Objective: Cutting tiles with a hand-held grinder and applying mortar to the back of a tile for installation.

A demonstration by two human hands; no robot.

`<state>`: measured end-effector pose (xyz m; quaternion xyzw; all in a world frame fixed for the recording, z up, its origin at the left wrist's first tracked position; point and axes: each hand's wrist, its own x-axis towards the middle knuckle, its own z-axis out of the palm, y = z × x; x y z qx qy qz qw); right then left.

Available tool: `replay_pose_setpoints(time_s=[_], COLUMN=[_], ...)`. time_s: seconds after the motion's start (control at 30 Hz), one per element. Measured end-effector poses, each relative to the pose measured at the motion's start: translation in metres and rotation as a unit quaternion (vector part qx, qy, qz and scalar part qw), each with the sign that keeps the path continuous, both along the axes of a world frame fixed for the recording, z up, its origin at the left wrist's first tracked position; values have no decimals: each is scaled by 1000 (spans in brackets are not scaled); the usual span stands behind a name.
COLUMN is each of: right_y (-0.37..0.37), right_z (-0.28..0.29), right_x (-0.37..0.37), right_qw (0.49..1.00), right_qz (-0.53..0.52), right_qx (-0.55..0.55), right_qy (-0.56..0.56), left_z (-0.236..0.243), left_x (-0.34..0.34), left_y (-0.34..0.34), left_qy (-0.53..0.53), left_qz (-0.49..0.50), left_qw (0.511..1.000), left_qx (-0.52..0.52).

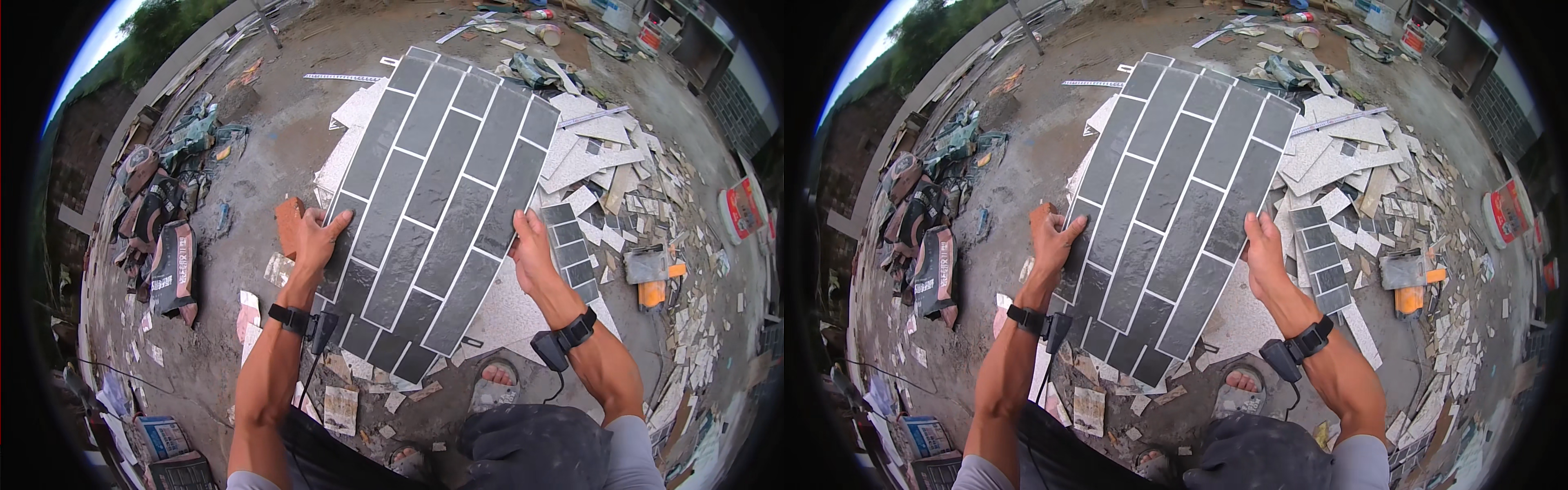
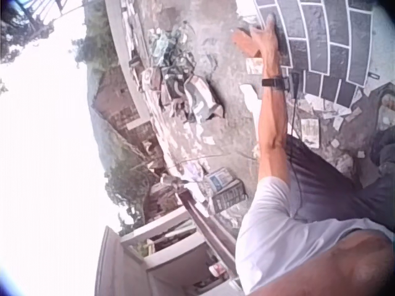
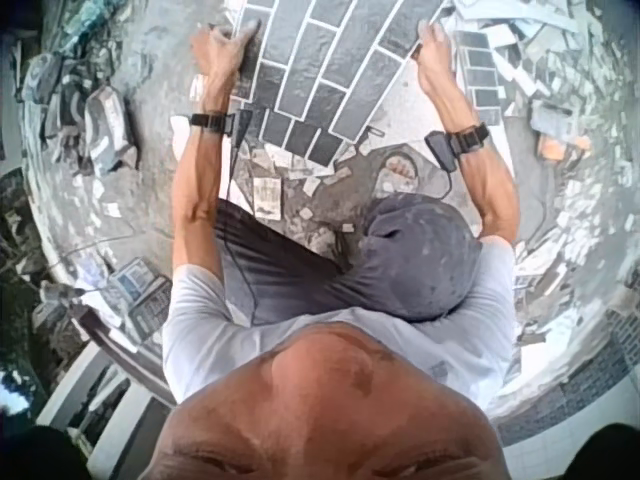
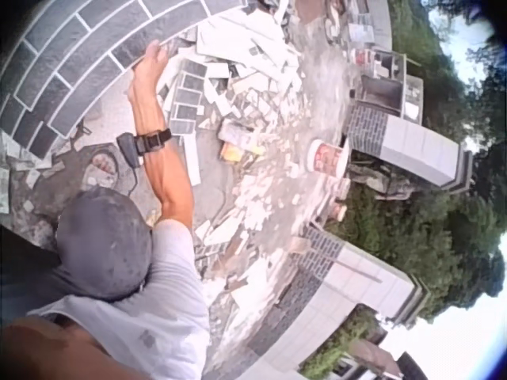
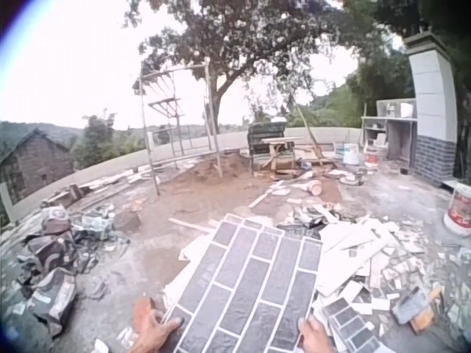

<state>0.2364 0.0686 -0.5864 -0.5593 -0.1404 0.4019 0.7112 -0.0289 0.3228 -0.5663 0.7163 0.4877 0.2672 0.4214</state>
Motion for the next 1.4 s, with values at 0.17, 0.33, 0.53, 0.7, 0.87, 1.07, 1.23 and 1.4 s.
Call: replay_pose_setpoints(time_s=[0.17,0.33,0.53,0.7,0.87,1.07,1.23,1.4], right_y=[63,117,152,170,177,189,191,187], right_z=[83,150,116,29,-44,-105,-160,-181], right_x=[73,72,-24,-83,-111,-133,-134,-141], right_qw=[968,826,708,636,635,643,665,671], right_qz=[-74,-25,214,354,432,469,445,413], right_qx=[28,-79,-92,-56,-44,-57,-85,-101], right_qy=[-237,-557,-667,-683,-639,-603,-594,-607], left_z=[2,-42,-98,-140,-168,-182,-196,-208], left_x=[16,42,41,28,9,-7,-3,-12], left_y=[-57,-144,-251,-308,-332,-338,-335,-330], left_qy=[-27,-162,-260,-288,-315,-295,-279,-272], left_qz=[-10,-21,41,117,182,183,183,172], left_qw=[999,962,821,746,679,670,671,664], left_qx=[-36,-219,-507,-589,-637,-657,-662,-675])
